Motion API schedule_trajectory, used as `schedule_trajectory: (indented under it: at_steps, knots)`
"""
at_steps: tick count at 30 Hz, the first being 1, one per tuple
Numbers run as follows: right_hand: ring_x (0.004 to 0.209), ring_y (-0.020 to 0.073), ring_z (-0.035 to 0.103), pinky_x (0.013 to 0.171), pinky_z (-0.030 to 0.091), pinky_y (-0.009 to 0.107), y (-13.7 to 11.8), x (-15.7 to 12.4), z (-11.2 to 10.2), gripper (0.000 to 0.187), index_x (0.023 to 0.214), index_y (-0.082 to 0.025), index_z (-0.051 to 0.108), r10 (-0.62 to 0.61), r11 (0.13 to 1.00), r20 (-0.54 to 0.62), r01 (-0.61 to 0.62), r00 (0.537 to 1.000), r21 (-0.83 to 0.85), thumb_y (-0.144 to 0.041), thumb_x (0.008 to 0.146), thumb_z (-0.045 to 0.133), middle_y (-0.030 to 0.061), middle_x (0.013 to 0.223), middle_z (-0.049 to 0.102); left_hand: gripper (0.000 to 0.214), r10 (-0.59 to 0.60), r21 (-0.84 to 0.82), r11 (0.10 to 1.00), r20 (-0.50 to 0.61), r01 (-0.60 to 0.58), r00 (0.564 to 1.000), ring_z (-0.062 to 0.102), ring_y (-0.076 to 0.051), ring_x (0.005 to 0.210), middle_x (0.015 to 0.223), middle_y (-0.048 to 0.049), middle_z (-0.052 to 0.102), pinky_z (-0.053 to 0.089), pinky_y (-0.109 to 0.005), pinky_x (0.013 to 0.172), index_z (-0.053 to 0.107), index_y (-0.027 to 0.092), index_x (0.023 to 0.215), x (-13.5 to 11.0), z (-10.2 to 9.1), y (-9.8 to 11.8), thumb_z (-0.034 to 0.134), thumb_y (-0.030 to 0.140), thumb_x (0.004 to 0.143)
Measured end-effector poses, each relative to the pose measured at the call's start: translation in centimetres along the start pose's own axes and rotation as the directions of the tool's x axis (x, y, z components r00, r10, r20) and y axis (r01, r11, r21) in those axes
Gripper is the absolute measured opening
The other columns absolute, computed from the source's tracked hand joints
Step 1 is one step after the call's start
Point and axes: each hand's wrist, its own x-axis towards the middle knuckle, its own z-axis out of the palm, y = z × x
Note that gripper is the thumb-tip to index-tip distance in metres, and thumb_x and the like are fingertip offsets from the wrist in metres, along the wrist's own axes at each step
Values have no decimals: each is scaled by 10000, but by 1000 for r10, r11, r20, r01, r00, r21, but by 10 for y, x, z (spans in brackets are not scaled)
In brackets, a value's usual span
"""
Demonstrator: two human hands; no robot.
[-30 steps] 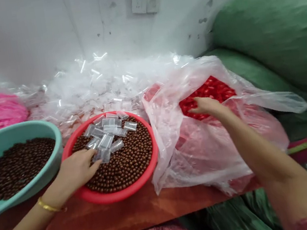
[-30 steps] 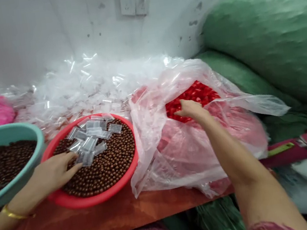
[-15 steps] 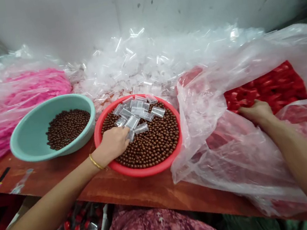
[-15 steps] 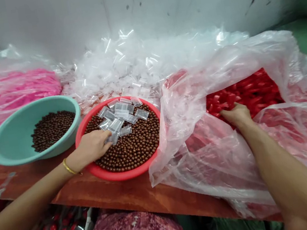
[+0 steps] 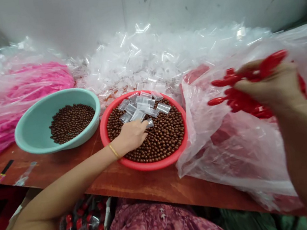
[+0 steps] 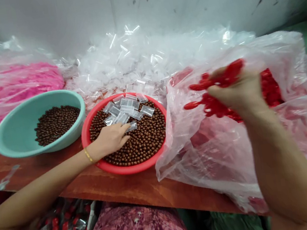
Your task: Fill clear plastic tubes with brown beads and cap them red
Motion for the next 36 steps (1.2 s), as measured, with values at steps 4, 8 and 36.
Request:
schedule_trajectory:
  at_steps: [4, 8, 36]
  knots:
    - [831, 187, 655, 645, 495, 305, -59, -27, 44, 281, 987, -154, 691, -375, 924, 253, 339, 892, 174, -128, 734, 570, 132, 1049, 675, 305, -33, 15, 999, -19, 33, 999, 626, -268, 891, 1059, -186, 585, 493, -336, 672, 523, 82, 1125, 25, 14, 6, 376, 218, 895]
    - [969, 256, 599, 724, 479, 340, -80, -36, 91, 301, 1036, -199, 663, -530, 811, 334, 581, 780, -68, -233, 754, 563, 89, 1095, 639, 300, -1, 62, 998, -24, 2, 1000, 638, -253, 839, 945, -175, 615, 490, -321, 633, 557, 74, 1018, 22, 13, 1, 294, 87, 875]
    - [981, 266, 586, 737, 437, 336, -94, -72, 108, 257, 1012, -138, 616, -646, 523, 625, 850, 438, -56, -225, 892, 406, 141, 1051, 647, 146, -42, -466, 878, 160, 113, 986, 620, -214, 709, 685, -80, 670, 472, -301, 682, 654, 104, 708, 31, 27, 9, 526, 58, 658]
